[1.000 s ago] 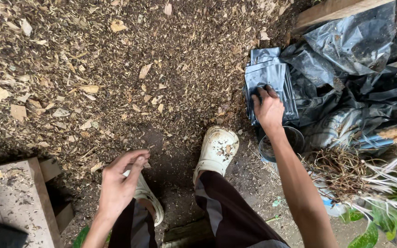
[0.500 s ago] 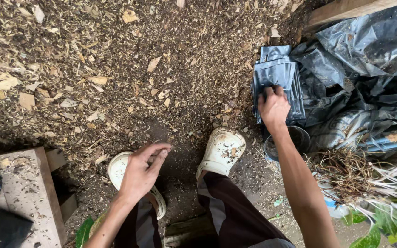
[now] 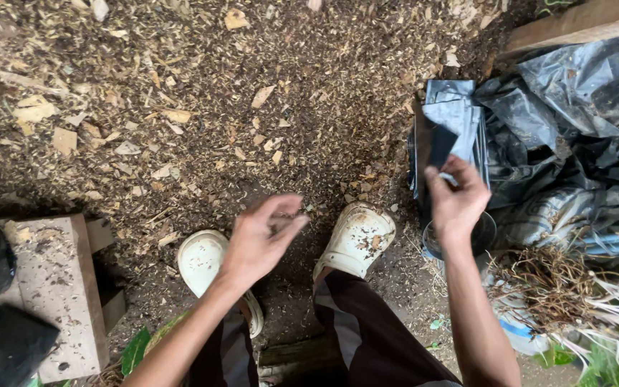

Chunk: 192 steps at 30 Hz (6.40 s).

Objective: The person squats on the ground in a plant nursery and pots a seedling. They open a black plastic grow bag, place the seedling's root ball inside, add handfuls of soil and mulch around the roots, press the soil down, and set the potted seedling aside with other finished plants.

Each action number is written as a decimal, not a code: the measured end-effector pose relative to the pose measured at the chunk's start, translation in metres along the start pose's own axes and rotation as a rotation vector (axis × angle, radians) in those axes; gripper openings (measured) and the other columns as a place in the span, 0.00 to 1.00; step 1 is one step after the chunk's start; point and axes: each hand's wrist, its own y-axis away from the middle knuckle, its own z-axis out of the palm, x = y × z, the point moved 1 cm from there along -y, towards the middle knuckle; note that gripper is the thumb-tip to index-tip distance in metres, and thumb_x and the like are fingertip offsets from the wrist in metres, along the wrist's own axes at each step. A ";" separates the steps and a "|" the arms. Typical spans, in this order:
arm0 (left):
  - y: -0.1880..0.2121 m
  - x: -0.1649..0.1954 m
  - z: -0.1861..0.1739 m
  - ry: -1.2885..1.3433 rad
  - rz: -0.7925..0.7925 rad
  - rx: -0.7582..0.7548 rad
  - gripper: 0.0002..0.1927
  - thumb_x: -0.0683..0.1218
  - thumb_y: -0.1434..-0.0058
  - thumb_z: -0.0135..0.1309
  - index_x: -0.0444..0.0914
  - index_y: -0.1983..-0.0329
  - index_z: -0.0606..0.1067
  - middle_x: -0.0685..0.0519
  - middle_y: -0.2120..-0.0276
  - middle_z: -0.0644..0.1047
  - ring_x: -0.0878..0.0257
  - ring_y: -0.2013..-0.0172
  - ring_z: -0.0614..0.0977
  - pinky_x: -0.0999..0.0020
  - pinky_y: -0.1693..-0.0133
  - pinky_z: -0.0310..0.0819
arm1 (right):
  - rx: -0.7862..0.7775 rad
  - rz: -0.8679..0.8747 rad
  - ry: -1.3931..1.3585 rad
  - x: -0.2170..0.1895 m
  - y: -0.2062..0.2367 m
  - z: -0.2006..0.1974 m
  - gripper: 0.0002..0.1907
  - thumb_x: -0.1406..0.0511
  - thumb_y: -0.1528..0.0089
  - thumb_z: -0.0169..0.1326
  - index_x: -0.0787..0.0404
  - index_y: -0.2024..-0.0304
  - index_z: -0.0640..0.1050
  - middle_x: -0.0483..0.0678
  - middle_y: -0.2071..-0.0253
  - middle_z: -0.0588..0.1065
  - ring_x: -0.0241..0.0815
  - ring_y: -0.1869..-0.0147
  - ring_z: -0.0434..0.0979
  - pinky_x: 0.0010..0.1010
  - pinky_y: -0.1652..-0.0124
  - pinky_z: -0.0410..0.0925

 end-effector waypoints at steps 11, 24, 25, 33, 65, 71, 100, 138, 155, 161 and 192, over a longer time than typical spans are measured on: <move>-0.013 0.023 0.012 0.217 0.098 0.082 0.18 0.50 0.37 0.59 0.33 0.50 0.78 0.46 0.62 0.84 0.60 0.62 0.89 0.66 0.59 0.86 | -0.438 0.083 -0.343 -0.077 0.079 0.096 0.06 0.72 0.35 0.60 0.67 0.64 0.75 0.40 0.71 0.76 0.24 0.68 0.70 0.16 0.69 0.64; -0.010 0.001 -0.004 0.076 0.029 0.284 0.09 0.45 0.35 0.56 0.32 0.62 0.77 0.44 0.77 0.80 0.65 0.79 0.85 0.66 0.80 0.74 | -0.405 0.168 -0.358 -0.072 0.078 0.105 0.07 0.70 0.32 0.58 0.64 0.65 0.74 0.35 0.74 0.69 0.23 0.72 0.61 0.16 0.72 0.55; -0.011 0.001 -0.005 0.073 -0.014 0.285 0.09 0.45 0.35 0.56 0.32 0.61 0.77 0.44 0.78 0.81 0.63 0.80 0.85 0.65 0.79 0.75 | -0.389 0.171 -0.343 -0.072 0.079 0.106 0.08 0.70 0.33 0.59 0.64 0.65 0.73 0.35 0.75 0.67 0.23 0.72 0.59 0.17 0.72 0.54; -0.013 0.005 -0.005 0.243 -0.071 0.220 0.12 0.46 0.34 0.54 0.30 0.57 0.75 0.45 0.69 0.84 0.62 0.74 0.88 0.67 0.74 0.83 | -0.313 0.135 -0.341 -0.070 0.081 0.108 0.08 0.70 0.31 0.58 0.64 0.61 0.70 0.36 0.73 0.65 0.24 0.71 0.58 0.18 0.72 0.53; -0.027 -0.044 -0.039 0.490 -0.269 -0.068 0.41 0.72 0.34 0.34 0.32 0.53 0.80 0.44 0.66 0.84 0.55 0.71 0.80 0.66 0.73 0.71 | -0.299 -0.755 -0.178 -0.024 0.084 0.105 0.13 0.75 0.45 0.60 0.60 0.59 0.86 0.50 0.59 0.78 0.44 0.53 0.80 0.30 0.58 0.77; -0.021 -0.033 -0.030 0.076 -0.215 -0.149 0.30 0.67 0.38 0.47 0.38 0.58 0.83 0.48 0.64 0.85 0.62 0.64 0.86 0.62 0.64 0.82 | -0.400 -1.047 0.120 -0.014 0.092 0.114 0.13 0.70 0.43 0.67 0.55 0.56 0.86 0.51 0.55 0.79 0.49 0.45 0.80 0.32 0.49 0.80; -0.008 -0.048 -0.003 0.198 -0.053 0.217 0.08 0.40 0.40 0.62 0.34 0.58 0.82 0.50 0.66 0.85 0.67 0.67 0.85 0.73 0.63 0.82 | -0.744 0.209 -0.205 -0.048 0.098 0.124 0.05 0.70 0.33 0.57 0.67 0.63 0.80 0.46 0.73 0.79 0.31 0.74 0.77 0.23 0.74 0.69; 0.007 -0.022 -0.011 -0.154 0.201 0.007 0.68 0.50 0.55 0.78 0.33 0.24 0.41 0.26 0.29 0.59 0.37 0.31 0.64 0.45 0.34 0.59 | -0.655 0.731 -0.839 -0.055 0.078 0.122 0.14 0.76 0.37 0.47 0.64 0.49 0.71 0.44 0.58 0.78 0.31 0.59 0.80 0.26 0.60 0.78; 0.021 -0.025 -0.043 -0.289 0.190 0.408 0.21 0.29 0.41 0.50 0.31 0.44 0.67 0.39 0.55 0.78 0.56 0.68 0.84 0.71 0.75 0.79 | -0.661 0.562 -0.753 -0.057 0.042 0.109 0.22 0.68 0.37 0.56 0.70 0.41 0.71 0.54 0.53 0.77 0.38 0.60 0.78 0.23 0.66 0.76; 0.022 -0.012 -0.034 -0.220 -0.080 0.242 0.21 0.32 0.44 0.52 0.34 0.45 0.71 0.44 0.60 0.78 0.57 0.83 0.79 0.70 0.88 0.73 | -0.151 -0.526 -0.154 -0.088 0.075 0.093 0.07 0.69 0.32 0.52 0.64 0.52 0.75 0.57 0.55 0.77 0.49 0.50 0.80 0.36 0.52 0.77; 0.015 -0.052 -0.041 -0.519 -0.040 0.235 0.10 0.40 0.41 0.54 0.36 0.56 0.75 0.36 0.60 0.78 0.40 0.70 0.84 0.48 0.67 0.81 | -0.915 -1.299 0.273 -0.096 0.108 0.137 0.08 0.66 0.41 0.58 0.65 0.61 0.78 0.52 0.60 0.75 0.46 0.53 0.77 0.38 0.51 0.75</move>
